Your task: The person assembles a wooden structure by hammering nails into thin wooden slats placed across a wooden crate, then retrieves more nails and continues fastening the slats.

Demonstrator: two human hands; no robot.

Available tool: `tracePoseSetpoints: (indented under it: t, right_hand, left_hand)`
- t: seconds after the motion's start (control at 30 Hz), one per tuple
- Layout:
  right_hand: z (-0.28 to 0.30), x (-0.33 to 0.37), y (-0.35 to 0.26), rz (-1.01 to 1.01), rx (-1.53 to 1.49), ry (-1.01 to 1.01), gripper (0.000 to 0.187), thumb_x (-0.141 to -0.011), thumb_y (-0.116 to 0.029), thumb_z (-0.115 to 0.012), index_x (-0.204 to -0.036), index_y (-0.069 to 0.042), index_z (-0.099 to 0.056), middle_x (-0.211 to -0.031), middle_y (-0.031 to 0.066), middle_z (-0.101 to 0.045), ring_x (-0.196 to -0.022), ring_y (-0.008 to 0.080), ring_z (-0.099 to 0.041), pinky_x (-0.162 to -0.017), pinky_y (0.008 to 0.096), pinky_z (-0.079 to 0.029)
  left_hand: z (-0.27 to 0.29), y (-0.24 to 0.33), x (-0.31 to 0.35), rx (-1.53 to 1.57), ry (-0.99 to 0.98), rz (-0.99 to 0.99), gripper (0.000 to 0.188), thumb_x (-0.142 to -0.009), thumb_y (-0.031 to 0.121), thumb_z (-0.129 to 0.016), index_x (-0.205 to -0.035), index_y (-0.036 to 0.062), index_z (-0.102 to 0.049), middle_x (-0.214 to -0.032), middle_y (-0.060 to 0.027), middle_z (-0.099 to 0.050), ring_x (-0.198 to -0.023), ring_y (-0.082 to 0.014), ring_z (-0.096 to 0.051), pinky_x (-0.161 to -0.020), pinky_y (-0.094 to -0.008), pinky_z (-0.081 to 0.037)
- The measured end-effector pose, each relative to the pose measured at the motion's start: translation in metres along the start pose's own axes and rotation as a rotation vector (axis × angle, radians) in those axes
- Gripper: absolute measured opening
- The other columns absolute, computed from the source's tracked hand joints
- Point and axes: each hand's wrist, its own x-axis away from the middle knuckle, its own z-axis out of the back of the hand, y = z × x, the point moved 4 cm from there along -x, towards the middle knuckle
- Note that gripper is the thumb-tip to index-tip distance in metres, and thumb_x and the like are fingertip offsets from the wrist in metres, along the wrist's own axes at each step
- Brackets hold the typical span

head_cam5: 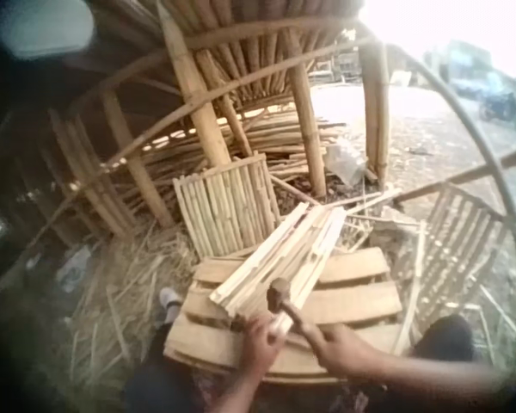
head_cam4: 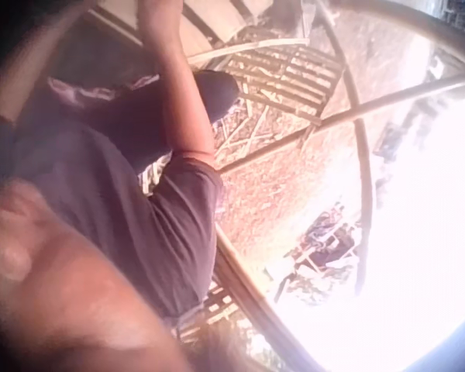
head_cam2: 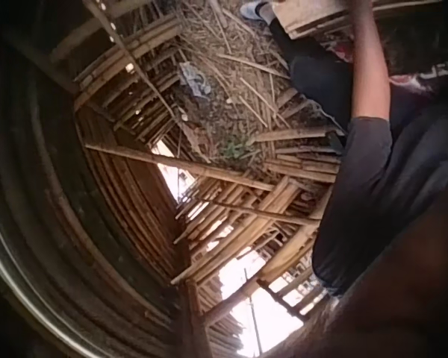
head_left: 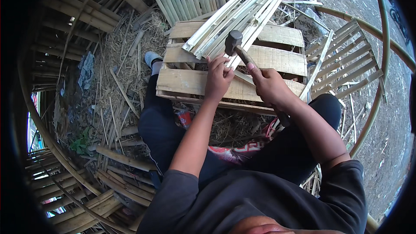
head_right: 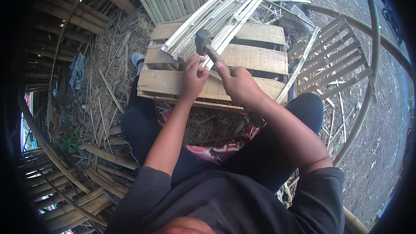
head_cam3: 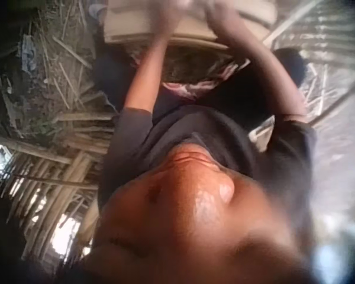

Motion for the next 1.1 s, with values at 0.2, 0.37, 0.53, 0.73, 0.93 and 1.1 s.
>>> tracePoseSetpoints:
  t: [0.2, 0.37, 0.53, 0.73, 0.93, 1.1]
  right_hand:
    - [-0.005, -0.003, 0.011, 0.038, 0.177, 0.012, 0.070, -0.104, -0.056, -0.048, -0.074, 0.005, -0.058, -0.060, 0.0107, -0.055, -0.053, 0.0221, -0.057, -0.051, 0.0415, -0.046]
    - [-0.004, 0.000, 0.006, 0.205, 0.250, 0.093, 0.070, -0.104, -0.058, -0.050, -0.075, 0.006, -0.057, -0.056, 0.0090, -0.051, -0.051, 0.0192, -0.052, -0.052, 0.0433, -0.044]
    - [-0.008, 0.008, 0.002, 0.228, 0.393, 0.048, 0.069, -0.103, -0.054, -0.054, -0.074, 0.008, -0.061, -0.057, 0.0184, -0.055, -0.053, 0.0220, -0.054, -0.058, 0.0459, -0.046]
    - [-0.009, 0.007, 0.006, 0.225, 0.336, 0.088, 0.066, -0.104, -0.050, -0.054, -0.073, 0.008, -0.062, -0.055, 0.0171, -0.054, -0.052, 0.0224, -0.053, -0.057, 0.0452, -0.046]
    - [-0.004, 0.015, -0.008, 0.270, 0.317, 0.125, 0.067, -0.104, -0.051, -0.054, -0.073, 0.008, -0.061, -0.055, 0.0173, -0.054, -0.052, 0.0231, -0.051, -0.058, 0.0452, -0.045]
    - [-0.005, 0.009, -0.001, 0.179, 0.397, 0.056, 0.068, -0.104, -0.049, -0.050, -0.077, 0.011, -0.065, -0.071, 0.0338, -0.062, -0.077, 0.0519, -0.065, -0.073, 0.0531, -0.051]
  left_hand:
    - [0.000, 0.009, -0.002, 0.060, 0.024, 0.028, 0.026, -0.085, 0.002, -0.070, -0.108, -0.0006, -0.059, -0.127, -0.0149, -0.060, -0.126, -0.0351, -0.058, -0.120, -0.0540, -0.031]
    - [-0.002, -0.004, 0.002, 0.273, -0.038, 0.299, 0.025, -0.082, 0.001, -0.073, -0.101, 0.0002, -0.058, -0.119, -0.0179, -0.061, -0.121, -0.0376, -0.059, -0.116, -0.0558, -0.035]
    - [0.003, 0.006, -0.003, 0.019, 0.077, -0.075, 0.028, -0.078, 0.001, -0.076, -0.084, 0.0027, -0.049, -0.102, -0.0178, -0.061, -0.121, -0.0417, -0.057, -0.115, -0.0603, -0.033]
    - [0.003, 0.001, -0.004, 0.097, 0.064, -0.006, 0.028, -0.077, 0.003, -0.079, -0.073, 0.0038, -0.052, -0.109, -0.0179, -0.066, -0.130, -0.0402, -0.054, -0.116, -0.0569, -0.034]
    - [0.007, 0.002, -0.002, 0.030, 0.067, -0.037, 0.027, -0.078, 0.005, -0.079, -0.070, 0.0054, -0.053, -0.115, -0.0125, -0.067, -0.138, -0.0388, -0.048, -0.121, -0.0576, -0.026]
    - [0.005, 0.004, -0.002, -0.044, 0.092, -0.044, 0.033, -0.078, 0.007, -0.080, -0.066, 0.0064, -0.050, -0.118, -0.0114, -0.067, -0.140, -0.0371, -0.047, -0.121, -0.0612, -0.022]
